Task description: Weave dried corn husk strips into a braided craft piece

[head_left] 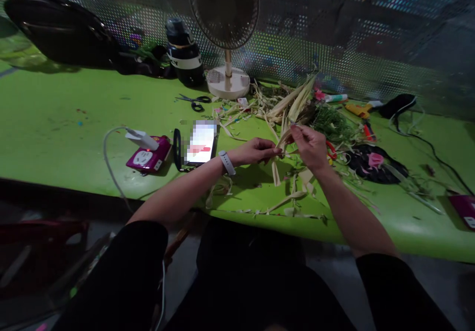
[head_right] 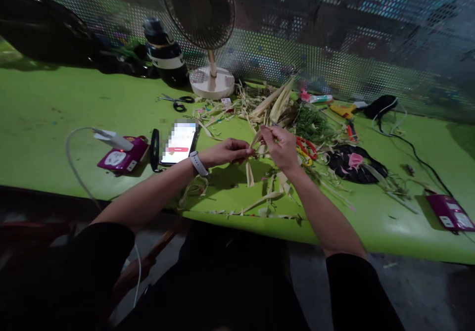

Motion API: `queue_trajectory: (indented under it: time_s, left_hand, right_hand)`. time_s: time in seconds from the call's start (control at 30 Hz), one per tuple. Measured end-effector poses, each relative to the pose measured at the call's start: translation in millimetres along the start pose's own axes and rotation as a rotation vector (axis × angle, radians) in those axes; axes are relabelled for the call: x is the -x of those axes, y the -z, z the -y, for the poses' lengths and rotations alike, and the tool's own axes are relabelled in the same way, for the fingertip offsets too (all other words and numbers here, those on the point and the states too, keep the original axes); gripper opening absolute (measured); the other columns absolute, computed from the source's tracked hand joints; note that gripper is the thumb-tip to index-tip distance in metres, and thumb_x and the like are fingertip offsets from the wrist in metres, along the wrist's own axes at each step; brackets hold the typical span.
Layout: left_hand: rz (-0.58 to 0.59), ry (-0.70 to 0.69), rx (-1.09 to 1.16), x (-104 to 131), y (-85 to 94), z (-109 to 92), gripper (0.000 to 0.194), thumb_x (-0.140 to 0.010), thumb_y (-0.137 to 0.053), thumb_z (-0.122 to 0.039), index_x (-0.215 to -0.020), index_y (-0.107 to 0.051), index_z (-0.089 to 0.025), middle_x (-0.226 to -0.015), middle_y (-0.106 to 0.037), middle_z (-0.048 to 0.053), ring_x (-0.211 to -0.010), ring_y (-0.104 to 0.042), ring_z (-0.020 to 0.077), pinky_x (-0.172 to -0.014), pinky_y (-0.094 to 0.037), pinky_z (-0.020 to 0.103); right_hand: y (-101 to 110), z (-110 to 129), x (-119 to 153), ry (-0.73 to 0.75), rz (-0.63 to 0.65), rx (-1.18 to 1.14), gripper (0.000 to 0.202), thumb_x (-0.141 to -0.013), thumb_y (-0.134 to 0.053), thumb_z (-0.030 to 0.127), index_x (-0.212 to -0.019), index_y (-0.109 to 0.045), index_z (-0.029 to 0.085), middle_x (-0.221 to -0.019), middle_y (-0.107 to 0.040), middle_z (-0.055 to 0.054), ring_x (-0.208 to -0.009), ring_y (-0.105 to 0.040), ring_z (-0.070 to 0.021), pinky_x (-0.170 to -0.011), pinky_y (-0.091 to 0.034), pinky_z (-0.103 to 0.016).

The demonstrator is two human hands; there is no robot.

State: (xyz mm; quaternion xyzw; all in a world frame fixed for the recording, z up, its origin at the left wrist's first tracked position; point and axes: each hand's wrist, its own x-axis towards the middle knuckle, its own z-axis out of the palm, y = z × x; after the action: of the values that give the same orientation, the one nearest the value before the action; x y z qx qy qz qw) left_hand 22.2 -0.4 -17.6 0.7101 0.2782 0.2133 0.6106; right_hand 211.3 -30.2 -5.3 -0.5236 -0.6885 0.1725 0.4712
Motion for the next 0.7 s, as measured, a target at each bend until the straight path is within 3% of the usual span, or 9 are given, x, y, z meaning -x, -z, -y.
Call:
queue_trajectory:
  time_s: [0.17,0.3,0.53,0.6,0.7]
  left_hand:
    - [-0.152,-0.019,0.178,-2,6.4,5,0.036,-0.081,-0.064,-0.047,-0.079,-0.061,-0.012,-0.058,-0.051,-0.004,-0.05,-0.042,0.0037,-0.048,-0.03,0.019]
    - [-0.067,0.026,0.196,-3,9.7,8,0.034,-0.08,-0.065,-0.046,-0.079,-0.062,-0.011,-0.058,-0.055,-0.003,-0.05,-0.043,0.0044,-0.049,-0.03,0.019]
    - [0.003,0.052,0.15,0,8.3,5,0.025,-0.085,-0.06,-0.036,-0.083,-0.064,-0.011,-0.055,-0.056,-0.003,-0.047,-0.044,0.0046,-0.048,-0.031,0.019]
    - [-0.044,0.037,0.206,-1,6.4,6,0.025,-0.085,-0.061,-0.036,-0.081,-0.063,-0.012,-0.055,-0.054,-0.003,-0.047,-0.044,0.0045,-0.047,-0.031,0.018]
    - [-0.208,-0.003,0.348,-5,4.1,9,0.027,-0.085,-0.061,-0.039,-0.079,-0.062,-0.012,-0.055,-0.052,-0.004,-0.046,-0.043,0.0038,-0.045,-0.03,0.018]
  right_hand:
    - [8,-2,-5,0.02,0.139,0.184,0.05,-0.084,-0.054,0.062,-0.059,-0.06,0.018,-0.056,-0.057,-0.001,-0.056,-0.051,-0.0135,-0.057,-0.037,-0.027]
    - [5,-4,-6,-0.024,0.199,0.133,0.049,-0.079,-0.059,0.062,-0.057,-0.055,0.019,-0.054,-0.052,0.002,-0.054,-0.045,-0.0113,-0.055,-0.035,-0.026]
    - [-1,-9,-6,-0.088,0.142,0.043,0.051,-0.075,-0.06,0.068,-0.062,-0.055,0.019,-0.055,-0.047,0.003,-0.056,-0.043,-0.0112,-0.054,-0.035,-0.025]
    - [-2,-11,-7,-0.164,0.081,-0.038,0.052,-0.072,-0.061,0.071,-0.066,-0.054,0.019,-0.058,-0.049,0.003,-0.054,-0.045,-0.0107,-0.052,-0.036,-0.025]
    - [-1,-11,-10,-0.39,0.018,-0.242,0.056,-0.071,-0.055,0.077,-0.082,-0.054,0.021,-0.067,-0.058,0.001,-0.05,-0.052,-0.0111,-0.049,-0.042,-0.025]
